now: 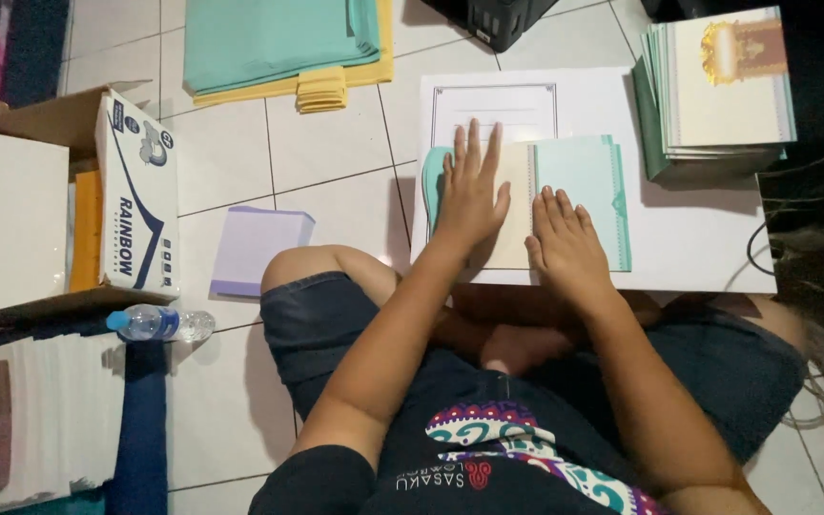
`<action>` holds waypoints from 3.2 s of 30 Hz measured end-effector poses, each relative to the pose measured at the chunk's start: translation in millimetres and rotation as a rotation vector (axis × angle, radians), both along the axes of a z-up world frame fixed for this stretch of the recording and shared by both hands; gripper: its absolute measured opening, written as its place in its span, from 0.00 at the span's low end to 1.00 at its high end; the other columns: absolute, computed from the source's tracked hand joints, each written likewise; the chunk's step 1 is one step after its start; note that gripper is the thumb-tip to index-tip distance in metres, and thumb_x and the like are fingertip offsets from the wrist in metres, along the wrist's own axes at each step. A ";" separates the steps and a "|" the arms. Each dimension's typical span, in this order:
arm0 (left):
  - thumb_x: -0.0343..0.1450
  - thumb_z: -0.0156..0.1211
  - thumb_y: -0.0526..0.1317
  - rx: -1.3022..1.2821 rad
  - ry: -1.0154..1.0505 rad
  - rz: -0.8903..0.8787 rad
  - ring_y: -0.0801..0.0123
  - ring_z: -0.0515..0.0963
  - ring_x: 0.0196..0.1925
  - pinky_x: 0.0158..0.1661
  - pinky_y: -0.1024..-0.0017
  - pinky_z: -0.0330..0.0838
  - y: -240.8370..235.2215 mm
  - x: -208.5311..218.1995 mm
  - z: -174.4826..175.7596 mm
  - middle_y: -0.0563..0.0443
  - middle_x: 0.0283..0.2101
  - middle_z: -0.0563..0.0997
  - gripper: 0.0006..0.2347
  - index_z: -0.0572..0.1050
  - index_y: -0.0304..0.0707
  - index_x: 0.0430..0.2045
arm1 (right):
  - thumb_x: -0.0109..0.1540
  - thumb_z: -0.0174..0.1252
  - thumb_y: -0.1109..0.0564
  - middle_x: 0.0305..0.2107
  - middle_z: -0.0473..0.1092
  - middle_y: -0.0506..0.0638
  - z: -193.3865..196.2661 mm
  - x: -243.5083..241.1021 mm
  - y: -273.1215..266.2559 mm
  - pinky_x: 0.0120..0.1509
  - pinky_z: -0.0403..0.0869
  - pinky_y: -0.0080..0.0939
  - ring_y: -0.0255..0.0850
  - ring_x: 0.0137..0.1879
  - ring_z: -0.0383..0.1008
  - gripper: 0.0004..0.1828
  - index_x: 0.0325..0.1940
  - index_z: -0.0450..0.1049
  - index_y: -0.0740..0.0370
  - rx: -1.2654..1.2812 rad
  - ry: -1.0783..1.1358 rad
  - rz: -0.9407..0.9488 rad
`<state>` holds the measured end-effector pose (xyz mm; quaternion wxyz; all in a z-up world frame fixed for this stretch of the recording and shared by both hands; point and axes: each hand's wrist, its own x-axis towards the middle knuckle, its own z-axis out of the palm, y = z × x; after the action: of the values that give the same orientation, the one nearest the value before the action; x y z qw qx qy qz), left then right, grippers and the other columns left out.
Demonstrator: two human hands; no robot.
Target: Folding paper invitations and stacking them on the floor.
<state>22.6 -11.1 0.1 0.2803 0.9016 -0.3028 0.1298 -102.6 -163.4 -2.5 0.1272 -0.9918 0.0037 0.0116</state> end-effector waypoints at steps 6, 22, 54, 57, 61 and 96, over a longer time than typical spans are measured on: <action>0.77 0.41 0.42 0.217 0.082 -0.112 0.40 0.59 0.75 0.69 0.35 0.46 5.7 -26.3 39.9 0.32 0.70 0.66 0.20 0.68 0.42 0.66 | 0.72 0.31 0.41 0.78 0.45 0.55 -0.8 1.8 -3.7 0.83 0.34 0.51 0.48 0.84 0.38 0.35 0.81 0.49 0.58 -0.027 0.061 0.007; 0.78 0.34 0.39 0.267 0.219 -0.121 0.44 0.52 0.78 0.72 0.40 0.38 1.2 -3.9 18.9 0.30 0.75 0.55 0.23 0.55 0.30 0.70 | 0.72 0.29 0.39 0.79 0.45 0.53 10.5 42.3 4.2 0.83 0.37 0.50 0.46 0.83 0.41 0.36 0.82 0.47 0.57 -0.068 0.106 -0.028; 0.80 0.37 0.43 0.364 0.187 -0.010 0.39 0.47 0.78 0.69 0.36 0.35 -19.2 -16.3 -4.0 0.30 0.75 0.52 0.24 0.52 0.34 0.72 | 0.73 0.31 0.39 0.77 0.49 0.56 14.3 32.9 -0.2 0.83 0.38 0.51 0.48 0.83 0.44 0.35 0.80 0.52 0.59 -0.002 0.046 -0.082; 0.79 0.38 0.41 0.329 0.176 -0.002 0.38 0.49 0.77 0.69 0.36 0.37 -19.2 -18.3 0.3 0.28 0.74 0.54 0.23 0.55 0.33 0.71 | 0.72 0.31 0.37 0.78 0.47 0.55 8.9 3.2 4.2 0.83 0.38 0.52 0.48 0.83 0.42 0.37 0.81 0.49 0.57 -0.049 0.008 -0.005; 0.80 0.39 0.43 0.354 0.199 -0.076 0.31 0.47 0.77 0.67 0.29 0.36 -17.0 -13.8 0.6 0.25 0.74 0.52 0.22 0.55 0.39 0.72 | 0.72 0.31 0.36 0.78 0.47 0.54 2.6 -3.8 -2.2 0.83 0.38 0.51 0.47 0.83 0.43 0.37 0.81 0.49 0.56 -0.047 -0.005 -0.001; 0.81 0.33 0.45 0.031 0.311 -0.077 0.30 0.49 0.76 0.69 0.31 0.36 -10.0 -19.3 24.1 0.22 0.74 0.50 0.25 0.46 0.31 0.74 | 0.61 0.58 0.59 0.54 0.67 0.64 42.1 -3.6 3.3 0.47 0.75 0.54 0.63 0.52 0.73 0.30 0.68 0.68 0.69 0.148 -0.176 -0.044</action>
<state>3.3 -21.1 24.2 0.3146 0.9028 -0.2919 -0.0270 -106.2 -160.1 39.5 0.2003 -0.9765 0.0134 -0.0779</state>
